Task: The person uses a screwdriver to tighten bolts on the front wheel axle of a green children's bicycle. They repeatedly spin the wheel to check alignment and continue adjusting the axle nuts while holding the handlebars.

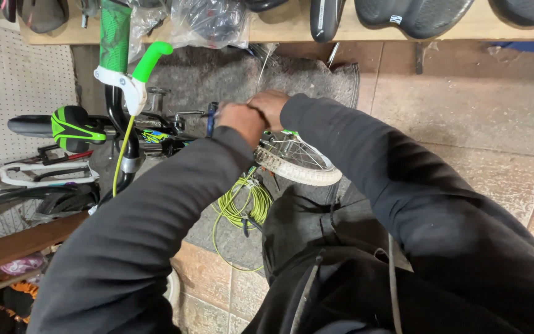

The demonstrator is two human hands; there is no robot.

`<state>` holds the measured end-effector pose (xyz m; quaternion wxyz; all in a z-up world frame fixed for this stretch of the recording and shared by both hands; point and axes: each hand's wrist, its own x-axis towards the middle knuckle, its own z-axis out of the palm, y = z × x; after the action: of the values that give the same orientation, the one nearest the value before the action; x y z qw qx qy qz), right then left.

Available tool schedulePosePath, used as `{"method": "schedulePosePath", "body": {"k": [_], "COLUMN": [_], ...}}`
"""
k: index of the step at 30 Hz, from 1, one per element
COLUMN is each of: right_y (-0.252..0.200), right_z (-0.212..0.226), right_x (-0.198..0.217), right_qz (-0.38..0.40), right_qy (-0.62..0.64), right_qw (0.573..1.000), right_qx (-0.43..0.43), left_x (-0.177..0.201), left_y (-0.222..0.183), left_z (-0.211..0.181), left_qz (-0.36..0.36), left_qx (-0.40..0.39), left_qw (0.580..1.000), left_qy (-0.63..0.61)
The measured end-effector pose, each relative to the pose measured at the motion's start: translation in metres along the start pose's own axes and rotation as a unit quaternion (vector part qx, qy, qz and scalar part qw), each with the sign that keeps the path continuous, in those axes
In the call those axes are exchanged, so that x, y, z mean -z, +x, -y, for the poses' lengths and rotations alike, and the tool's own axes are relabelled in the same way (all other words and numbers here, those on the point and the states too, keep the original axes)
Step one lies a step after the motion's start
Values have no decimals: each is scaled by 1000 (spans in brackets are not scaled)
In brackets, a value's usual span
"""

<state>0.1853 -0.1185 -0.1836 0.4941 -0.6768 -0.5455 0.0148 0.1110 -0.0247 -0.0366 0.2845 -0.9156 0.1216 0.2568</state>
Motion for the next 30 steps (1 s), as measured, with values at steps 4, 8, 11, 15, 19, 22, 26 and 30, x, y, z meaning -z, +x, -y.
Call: {"method": "schedulePosePath", "body": {"k": [4,8,11,15,19,22,26,30], "right_y": [-2,5,10,12,5,5,5,5], "right_z": [-3,20,45,43,42,43,45,45], "right_x": [1,13,34,34,31,33,32,30], "right_qz": [77,132,138,136,130,128,123,131], "right_qy": [75,58,75,126,125,150,150,147], "right_qw": [990,978,980,976,977,972,971,972], "right_qx": [-95,-151,-123,-116,-116,-132,-138,-127], "left_x": [35,33,40,-15,-47,-50,-56,-44], "left_y": [10,-3,-68,-115,-118,-116,-113,-104], "left_z": [-3,16,40,29,11,4,3,15], "left_qz": [43,23,-54,-107,-206,-247,-261,-224], "left_qx": [-98,-89,17,89,143,148,142,125], "left_qw": [991,995,989,971,897,875,881,899], "left_qy": [84,30,-133,-196,-363,-389,-367,-356]}}
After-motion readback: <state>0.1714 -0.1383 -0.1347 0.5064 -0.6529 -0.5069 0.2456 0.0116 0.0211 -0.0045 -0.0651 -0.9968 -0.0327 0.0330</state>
